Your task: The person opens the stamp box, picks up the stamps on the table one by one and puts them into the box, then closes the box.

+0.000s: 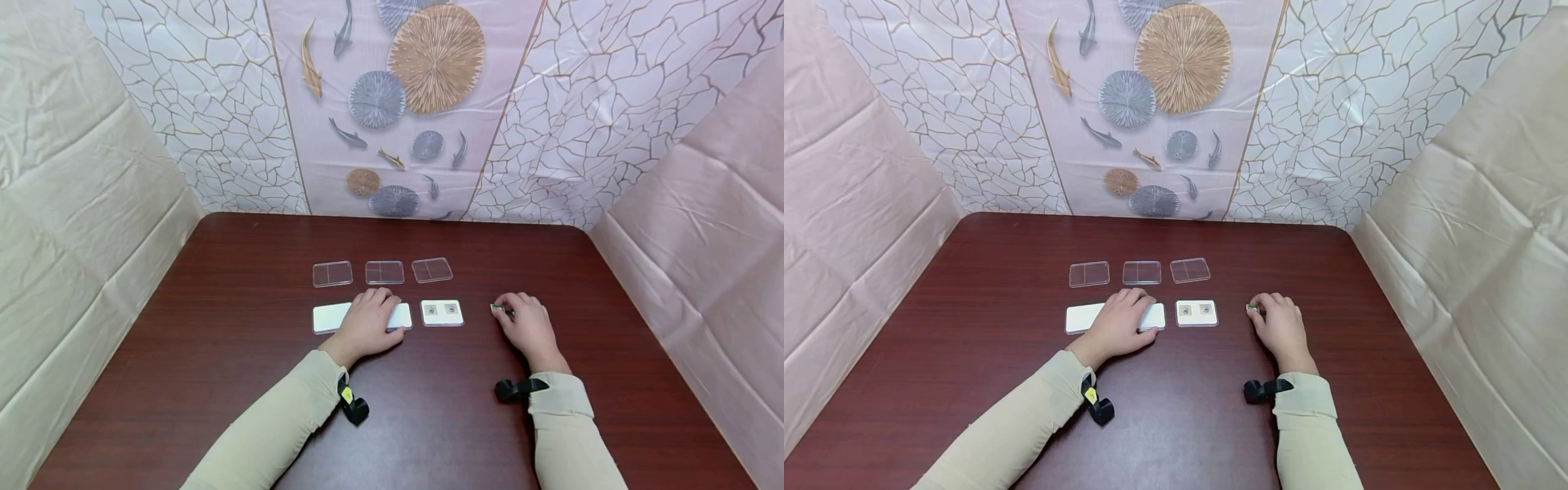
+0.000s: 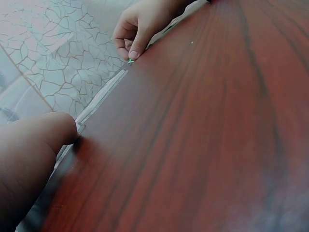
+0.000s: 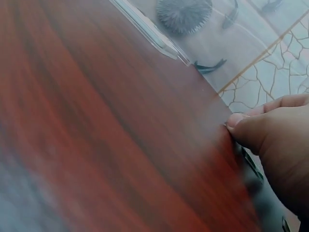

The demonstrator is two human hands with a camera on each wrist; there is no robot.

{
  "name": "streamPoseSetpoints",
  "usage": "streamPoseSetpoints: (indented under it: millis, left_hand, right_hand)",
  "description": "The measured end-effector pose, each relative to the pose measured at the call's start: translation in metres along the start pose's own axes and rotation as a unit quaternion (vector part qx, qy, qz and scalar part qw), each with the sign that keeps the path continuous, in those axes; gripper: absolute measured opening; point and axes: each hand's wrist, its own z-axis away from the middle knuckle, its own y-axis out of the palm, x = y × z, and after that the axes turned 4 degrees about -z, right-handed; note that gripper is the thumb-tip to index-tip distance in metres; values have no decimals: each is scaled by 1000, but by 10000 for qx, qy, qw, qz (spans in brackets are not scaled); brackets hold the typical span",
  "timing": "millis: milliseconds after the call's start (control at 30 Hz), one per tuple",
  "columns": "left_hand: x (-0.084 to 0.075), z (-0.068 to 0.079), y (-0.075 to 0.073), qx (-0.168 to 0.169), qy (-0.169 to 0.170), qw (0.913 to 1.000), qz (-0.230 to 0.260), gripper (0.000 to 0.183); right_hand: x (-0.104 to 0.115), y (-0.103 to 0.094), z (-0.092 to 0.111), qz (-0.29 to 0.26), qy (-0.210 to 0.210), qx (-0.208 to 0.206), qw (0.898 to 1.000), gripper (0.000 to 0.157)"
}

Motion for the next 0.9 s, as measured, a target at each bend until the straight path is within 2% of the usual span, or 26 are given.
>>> streamPoseSetpoints:
  millis: [233, 500, 900]
  left_hand:
    - [1, 2, 1, -3, -7, 10000, 14, 60]
    - [3, 6, -1, -60, 44, 10000, 55, 60]
    - [19, 15, -3, -64, -64, 10000, -32, 63]
  right_hand:
    - [4, 5, 1, -401, -33, -377, 9985, 8]
    - [6, 10, -1, -943, 169, -616, 9935, 21]
    - [21, 18, -5, -1530, 30, -1025, 9829, 12]
